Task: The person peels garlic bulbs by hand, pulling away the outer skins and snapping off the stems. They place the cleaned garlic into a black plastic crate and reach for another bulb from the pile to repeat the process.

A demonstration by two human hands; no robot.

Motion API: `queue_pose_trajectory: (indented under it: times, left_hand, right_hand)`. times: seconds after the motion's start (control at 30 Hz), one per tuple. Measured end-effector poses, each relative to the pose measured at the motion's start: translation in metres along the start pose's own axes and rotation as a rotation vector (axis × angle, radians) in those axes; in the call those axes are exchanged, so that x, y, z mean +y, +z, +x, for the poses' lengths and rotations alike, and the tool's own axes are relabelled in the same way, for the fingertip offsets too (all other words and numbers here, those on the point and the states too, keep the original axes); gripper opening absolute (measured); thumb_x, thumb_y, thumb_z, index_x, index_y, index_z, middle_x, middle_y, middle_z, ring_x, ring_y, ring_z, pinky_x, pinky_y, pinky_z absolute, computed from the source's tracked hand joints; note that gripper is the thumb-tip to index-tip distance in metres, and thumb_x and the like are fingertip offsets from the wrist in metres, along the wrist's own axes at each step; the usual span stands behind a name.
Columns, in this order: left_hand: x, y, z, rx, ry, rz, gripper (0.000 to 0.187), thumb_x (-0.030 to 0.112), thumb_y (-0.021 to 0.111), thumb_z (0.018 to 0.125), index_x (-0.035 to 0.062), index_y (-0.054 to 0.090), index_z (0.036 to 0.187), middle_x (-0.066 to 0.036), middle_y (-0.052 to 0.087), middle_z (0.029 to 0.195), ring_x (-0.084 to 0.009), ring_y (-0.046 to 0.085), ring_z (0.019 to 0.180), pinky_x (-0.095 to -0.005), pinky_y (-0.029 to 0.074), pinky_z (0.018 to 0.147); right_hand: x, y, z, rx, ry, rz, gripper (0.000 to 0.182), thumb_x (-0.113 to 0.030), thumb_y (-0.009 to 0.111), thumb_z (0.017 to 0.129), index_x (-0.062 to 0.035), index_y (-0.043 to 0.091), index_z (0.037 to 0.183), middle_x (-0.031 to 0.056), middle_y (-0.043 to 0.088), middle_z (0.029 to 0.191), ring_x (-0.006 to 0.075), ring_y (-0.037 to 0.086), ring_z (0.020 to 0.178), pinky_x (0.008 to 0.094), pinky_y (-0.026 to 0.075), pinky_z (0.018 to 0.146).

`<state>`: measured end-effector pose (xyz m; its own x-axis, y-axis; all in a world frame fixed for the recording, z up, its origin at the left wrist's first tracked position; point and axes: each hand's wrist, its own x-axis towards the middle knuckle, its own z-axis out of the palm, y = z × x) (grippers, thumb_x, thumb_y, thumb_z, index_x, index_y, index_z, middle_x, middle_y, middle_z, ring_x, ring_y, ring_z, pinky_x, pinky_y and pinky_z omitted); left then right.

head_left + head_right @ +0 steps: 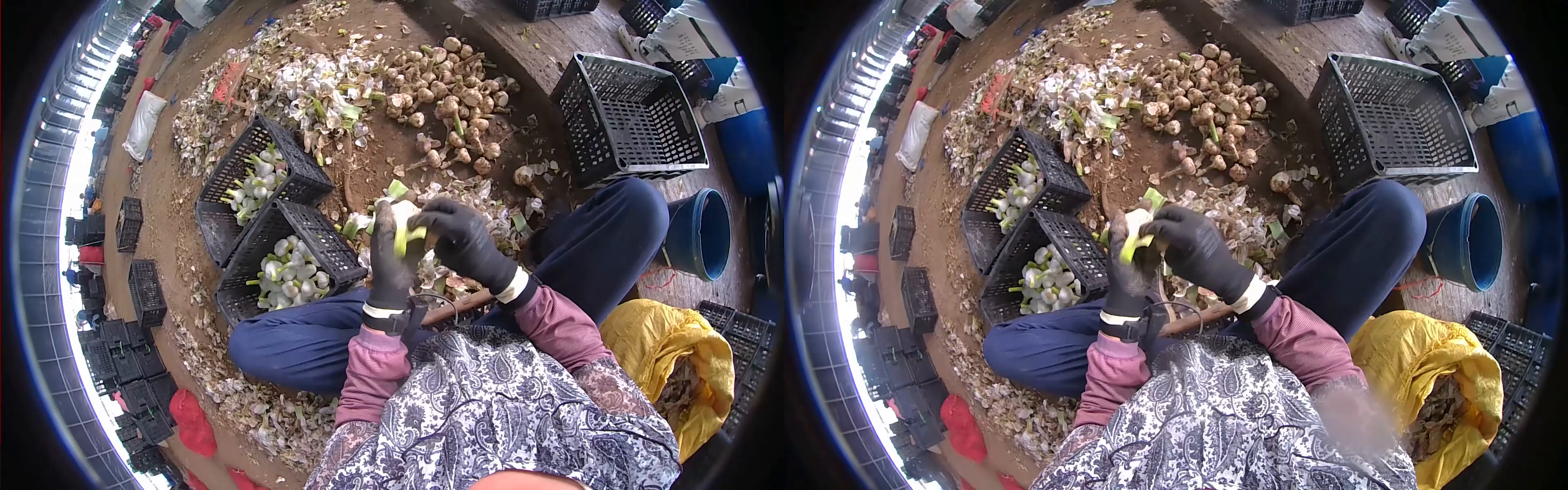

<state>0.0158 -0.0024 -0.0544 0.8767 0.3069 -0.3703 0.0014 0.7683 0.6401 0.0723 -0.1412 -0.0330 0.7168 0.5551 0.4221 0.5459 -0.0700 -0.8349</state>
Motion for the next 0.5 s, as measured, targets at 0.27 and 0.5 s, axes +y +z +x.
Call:
queue_pose_trajectory:
  times: [0.27, 0.5]
  left_hand:
    - [0.011, -0.001, 0.005, -0.476, -0.239, -0.416, 0.059, 0.046, 0.052, 0.103, 0.0012, 0.050, 0.142, -0.013, 0.063, 0.089, -0.0123, 0.048, 0.057, -0.0196, 0.039, 0.046]
    - [0.019, 0.003, -0.007, -0.356, 0.119, 0.305, 0.067, 0.047, 0.045, 0.106, 0.0011, 0.034, 0.154, -0.007, 0.064, 0.112, -0.0114, 0.062, 0.088, -0.0266, 0.055, 0.078]
  right_hand:
    - [0.090, -0.020, -0.010, 0.374, 0.722, 0.818, 0.036, -0.003, 0.065, 0.086, -0.0019, 0.065, 0.122, 0.0117, 0.069, 0.106, 0.0244, 0.065, 0.106, 0.0358, 0.052, 0.096]
    - [0.043, -0.016, -0.002, -0.180, 0.160, 0.402, 0.067, -0.024, 0.080, 0.081, -0.0069, 0.054, 0.141, 0.0169, 0.053, 0.143, 0.0319, 0.047, 0.136, 0.0419, 0.037, 0.114]
